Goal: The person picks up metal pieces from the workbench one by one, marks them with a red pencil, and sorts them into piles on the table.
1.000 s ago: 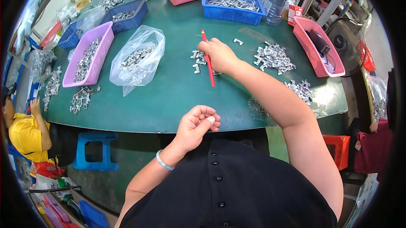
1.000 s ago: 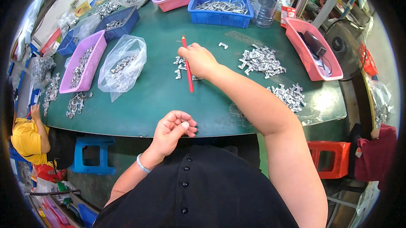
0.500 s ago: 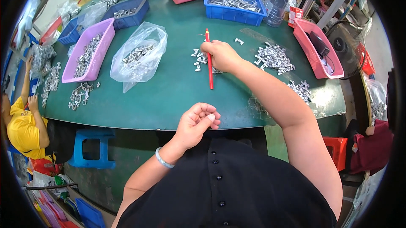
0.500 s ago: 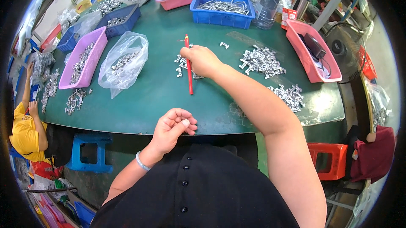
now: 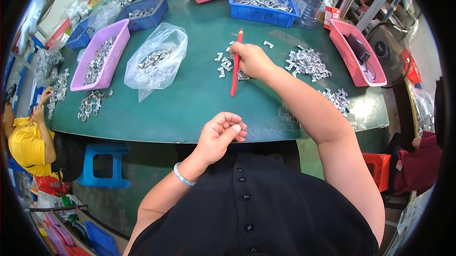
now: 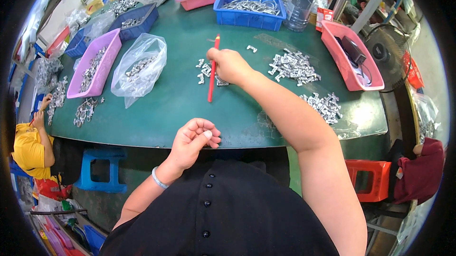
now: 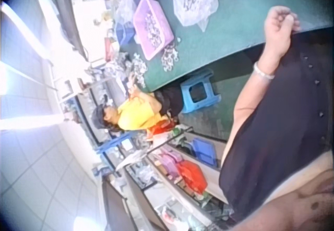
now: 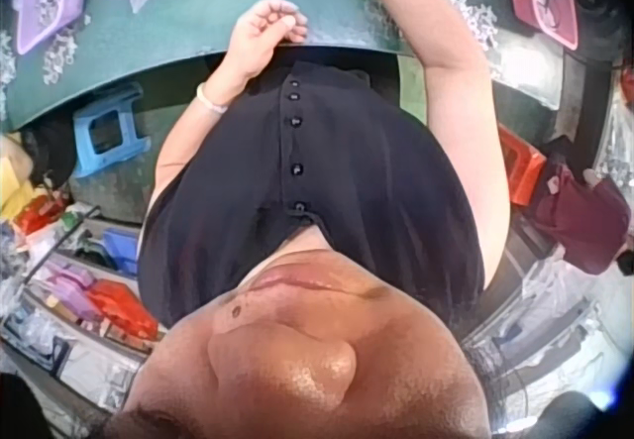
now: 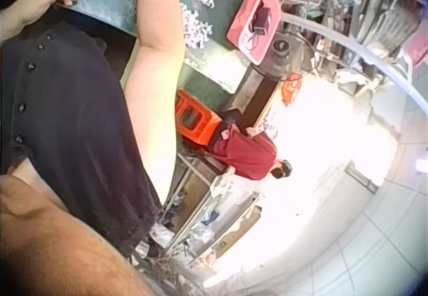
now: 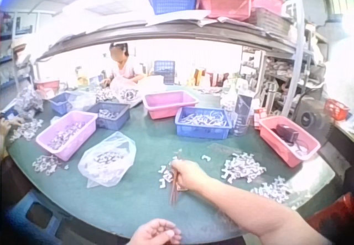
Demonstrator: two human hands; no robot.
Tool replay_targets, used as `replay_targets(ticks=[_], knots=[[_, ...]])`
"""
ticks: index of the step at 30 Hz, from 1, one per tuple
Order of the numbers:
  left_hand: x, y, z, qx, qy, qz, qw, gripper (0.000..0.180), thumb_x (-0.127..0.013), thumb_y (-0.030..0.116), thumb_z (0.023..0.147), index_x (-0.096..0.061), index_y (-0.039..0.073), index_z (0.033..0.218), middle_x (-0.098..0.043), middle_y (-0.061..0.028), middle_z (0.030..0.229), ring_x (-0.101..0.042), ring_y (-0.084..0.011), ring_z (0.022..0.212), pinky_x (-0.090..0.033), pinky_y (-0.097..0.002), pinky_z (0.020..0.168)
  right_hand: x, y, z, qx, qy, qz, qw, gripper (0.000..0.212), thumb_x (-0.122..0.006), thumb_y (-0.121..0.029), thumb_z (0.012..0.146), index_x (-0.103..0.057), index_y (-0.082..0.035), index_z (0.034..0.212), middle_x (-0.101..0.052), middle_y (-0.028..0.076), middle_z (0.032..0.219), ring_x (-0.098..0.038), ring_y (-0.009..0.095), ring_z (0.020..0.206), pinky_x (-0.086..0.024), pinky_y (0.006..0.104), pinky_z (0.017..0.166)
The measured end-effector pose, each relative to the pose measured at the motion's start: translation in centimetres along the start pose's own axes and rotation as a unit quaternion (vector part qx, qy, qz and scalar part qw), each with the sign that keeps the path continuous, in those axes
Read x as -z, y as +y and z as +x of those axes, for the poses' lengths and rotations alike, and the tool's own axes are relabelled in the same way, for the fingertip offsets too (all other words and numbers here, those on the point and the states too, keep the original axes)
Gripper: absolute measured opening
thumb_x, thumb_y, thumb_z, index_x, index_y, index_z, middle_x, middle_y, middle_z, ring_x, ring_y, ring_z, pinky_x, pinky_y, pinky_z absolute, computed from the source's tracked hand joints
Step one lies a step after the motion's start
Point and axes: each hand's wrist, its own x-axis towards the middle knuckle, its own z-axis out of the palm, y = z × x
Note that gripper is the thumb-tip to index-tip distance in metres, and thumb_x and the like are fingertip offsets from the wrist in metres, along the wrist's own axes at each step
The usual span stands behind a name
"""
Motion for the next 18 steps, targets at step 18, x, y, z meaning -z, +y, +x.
replay_targets(ticks=[18], knots=[[-0.9,3.1,0.7,-0.086,0.112,-0.057,0.988,0.014,-0.050,0.013,0.088,-0.054,0.000,0.093,-0.060,-0.0086,0.081,-0.059,-0.0138,0.069,-0.049,-0.0253,0.060,3.8,-9.8,-7.0,-0.232,0.050,0.682,0.691,0.022,-0.062,0.000,0.076,-0.047,-0.002,0.091,-0.061,0.012,0.086,-0.061,0.016,0.076,-0.049,0.0277,0.068]])
